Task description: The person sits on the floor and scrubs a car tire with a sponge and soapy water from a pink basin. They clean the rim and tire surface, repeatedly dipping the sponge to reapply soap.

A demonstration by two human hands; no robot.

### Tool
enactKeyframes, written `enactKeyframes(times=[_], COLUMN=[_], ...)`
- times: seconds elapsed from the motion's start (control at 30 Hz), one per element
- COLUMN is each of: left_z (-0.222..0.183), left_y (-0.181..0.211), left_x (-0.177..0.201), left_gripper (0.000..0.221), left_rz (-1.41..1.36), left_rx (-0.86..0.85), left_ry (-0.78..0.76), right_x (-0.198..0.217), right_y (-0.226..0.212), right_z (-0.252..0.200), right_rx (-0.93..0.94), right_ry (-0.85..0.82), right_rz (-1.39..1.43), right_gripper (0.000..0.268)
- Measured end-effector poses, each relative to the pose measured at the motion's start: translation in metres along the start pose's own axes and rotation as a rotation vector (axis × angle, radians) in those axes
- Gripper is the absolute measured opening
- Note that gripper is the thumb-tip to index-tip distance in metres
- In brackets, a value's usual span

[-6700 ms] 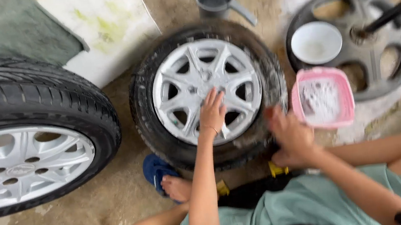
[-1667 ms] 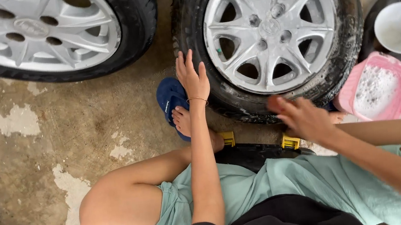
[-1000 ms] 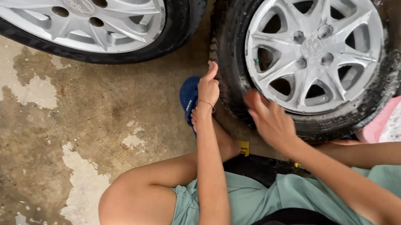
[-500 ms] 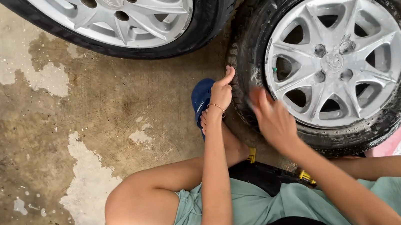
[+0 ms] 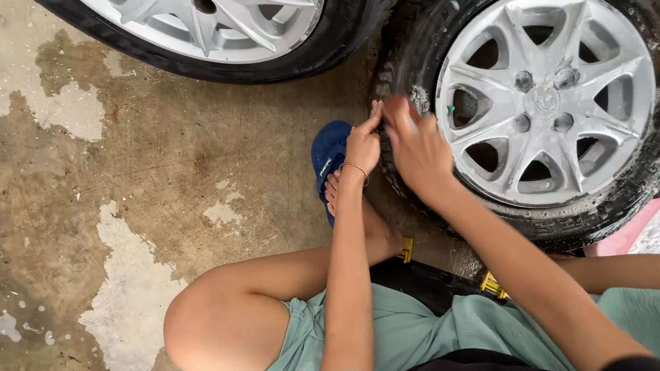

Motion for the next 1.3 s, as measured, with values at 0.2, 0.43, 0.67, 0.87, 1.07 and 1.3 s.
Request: enactKeyframes(times=[0.2, 0.43, 0.67, 0.87, 1.07, 1.3], left_z=[-0.018, -0.011, -0.009, -0.011, -0.015, -0.02], left_y=[-0.008, -0.06, -0.051, -0.036, -0.025, -0.018], left_x=[0.012, -0.017, -0.012, -0.008, -0.007, -0.001], left_gripper=[0.056, 0.079, 0.079, 0.077, 0.075, 0.074], left_rz=[0.086, -0.036, -0.078, -0.154, -0.177, -0.187], left_rx=[0.177, 0.084, 0.077, 0.104, 0.097, 0.082], left_ry=[0.048, -0.076, -0.061, -0.046, -0.022, -0.009], right_x=[0.041, 0.009, 0.013, 0.06, 0.029, 0.0], right_y=[-0.018, 0.03, 0.027, 0.006, 0.026, 0.03], right_z=[-0.014, -0.014, -0.02, 0.0, 0.026, -0.042], right_rx=[0.116, -0.022, -0.059, 0.034, -0.074, 0.143], right_ry=[0.036, -0.119, -0.073, -0.007, -0.029, 0.307], right_rz=[0.016, -0.014, -0.017, -0.049, 0.034, -0.145], right_gripper=[0.052, 0.06, 0.056, 0.058, 0.061, 0.054])
Point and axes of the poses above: each hand's wrist, its own z-axis towards the middle knuckle, its own x-axis out of the back of the hand, y = z × x, the point moved 8 cm from there along z, towards the middle knuckle, and after that the axes turned 3 degrees about -x, right-handed, at the moved point
